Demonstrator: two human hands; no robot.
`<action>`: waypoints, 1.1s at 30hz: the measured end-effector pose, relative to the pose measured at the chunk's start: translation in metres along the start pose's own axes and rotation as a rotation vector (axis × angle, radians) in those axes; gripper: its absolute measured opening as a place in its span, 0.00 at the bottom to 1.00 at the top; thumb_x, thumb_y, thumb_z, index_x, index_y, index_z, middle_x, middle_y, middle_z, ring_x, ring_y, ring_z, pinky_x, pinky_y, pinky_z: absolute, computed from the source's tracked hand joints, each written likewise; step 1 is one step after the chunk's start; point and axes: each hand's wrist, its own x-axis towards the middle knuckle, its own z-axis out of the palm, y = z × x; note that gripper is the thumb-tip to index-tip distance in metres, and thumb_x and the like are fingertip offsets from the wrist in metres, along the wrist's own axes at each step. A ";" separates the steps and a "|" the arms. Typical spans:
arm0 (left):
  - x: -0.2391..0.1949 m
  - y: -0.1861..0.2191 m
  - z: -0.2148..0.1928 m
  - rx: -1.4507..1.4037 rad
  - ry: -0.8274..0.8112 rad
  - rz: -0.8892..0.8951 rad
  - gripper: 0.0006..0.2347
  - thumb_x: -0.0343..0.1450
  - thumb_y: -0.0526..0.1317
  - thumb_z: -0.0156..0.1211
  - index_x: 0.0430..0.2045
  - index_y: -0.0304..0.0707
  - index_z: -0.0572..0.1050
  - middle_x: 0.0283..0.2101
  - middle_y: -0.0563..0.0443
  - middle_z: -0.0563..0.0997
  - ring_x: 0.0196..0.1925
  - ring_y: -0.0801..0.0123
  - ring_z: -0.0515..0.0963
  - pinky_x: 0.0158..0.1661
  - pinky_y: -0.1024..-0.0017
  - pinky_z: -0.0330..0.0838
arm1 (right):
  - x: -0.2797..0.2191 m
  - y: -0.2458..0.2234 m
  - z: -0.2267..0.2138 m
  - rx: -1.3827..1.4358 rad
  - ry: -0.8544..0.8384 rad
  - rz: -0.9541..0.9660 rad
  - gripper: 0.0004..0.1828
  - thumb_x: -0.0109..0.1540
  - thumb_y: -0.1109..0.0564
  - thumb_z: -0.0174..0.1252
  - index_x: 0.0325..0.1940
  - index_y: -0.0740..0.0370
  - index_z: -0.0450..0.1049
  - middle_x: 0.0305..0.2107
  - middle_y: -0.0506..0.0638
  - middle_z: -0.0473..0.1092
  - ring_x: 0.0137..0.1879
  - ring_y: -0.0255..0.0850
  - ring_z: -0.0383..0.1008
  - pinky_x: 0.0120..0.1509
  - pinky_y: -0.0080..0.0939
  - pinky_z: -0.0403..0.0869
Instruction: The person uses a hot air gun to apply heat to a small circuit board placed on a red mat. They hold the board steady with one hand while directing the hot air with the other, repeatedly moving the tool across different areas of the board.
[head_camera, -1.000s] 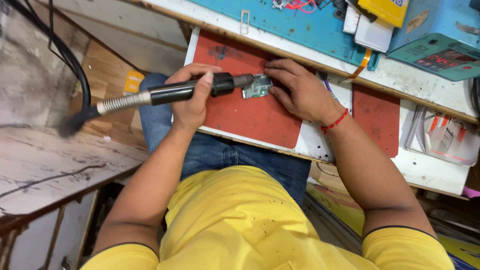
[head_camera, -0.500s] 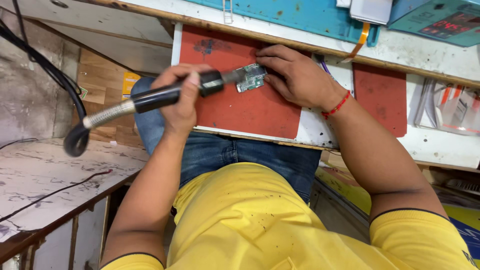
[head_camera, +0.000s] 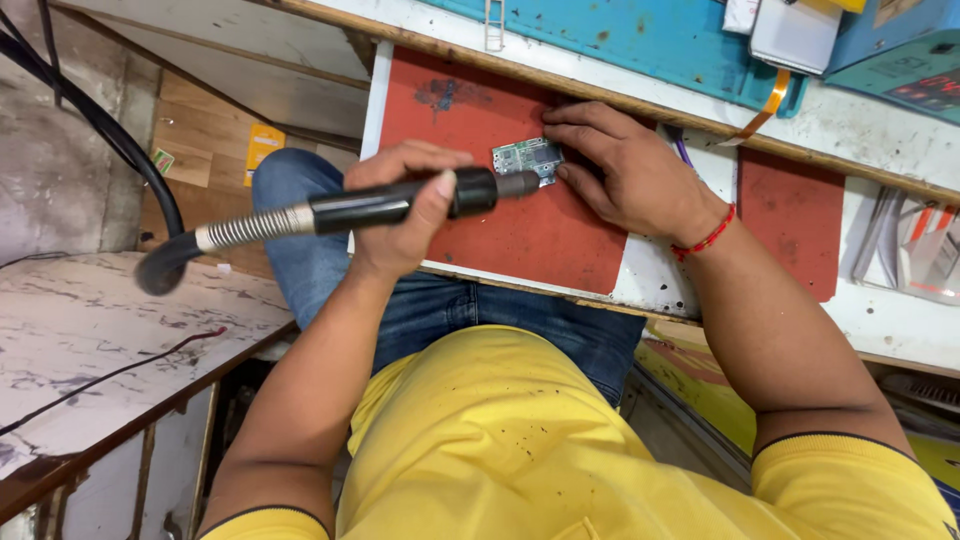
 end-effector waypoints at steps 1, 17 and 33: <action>0.001 0.000 0.001 -0.002 0.004 0.025 0.09 0.77 0.40 0.60 0.40 0.28 0.78 0.44 0.39 0.84 0.48 0.62 0.85 0.55 0.67 0.79 | 0.001 0.001 0.000 0.009 -0.001 -0.004 0.20 0.64 0.63 0.61 0.60 0.71 0.72 0.60 0.61 0.69 0.64 0.58 0.71 0.67 0.50 0.72; 0.003 0.003 0.001 0.027 0.077 -0.022 0.09 0.76 0.38 0.62 0.43 0.29 0.78 0.47 0.42 0.85 0.49 0.64 0.85 0.55 0.69 0.80 | -0.002 -0.004 -0.002 -0.064 0.018 0.017 0.21 0.64 0.61 0.63 0.61 0.70 0.73 0.59 0.61 0.70 0.62 0.58 0.72 0.64 0.49 0.74; -0.009 -0.004 -0.002 0.019 0.072 0.003 0.09 0.77 0.39 0.62 0.42 0.29 0.79 0.45 0.42 0.85 0.46 0.66 0.85 0.51 0.71 0.79 | -0.008 -0.004 0.000 -0.099 0.033 -0.003 0.21 0.64 0.63 0.62 0.61 0.71 0.72 0.60 0.61 0.69 0.63 0.58 0.72 0.67 0.50 0.74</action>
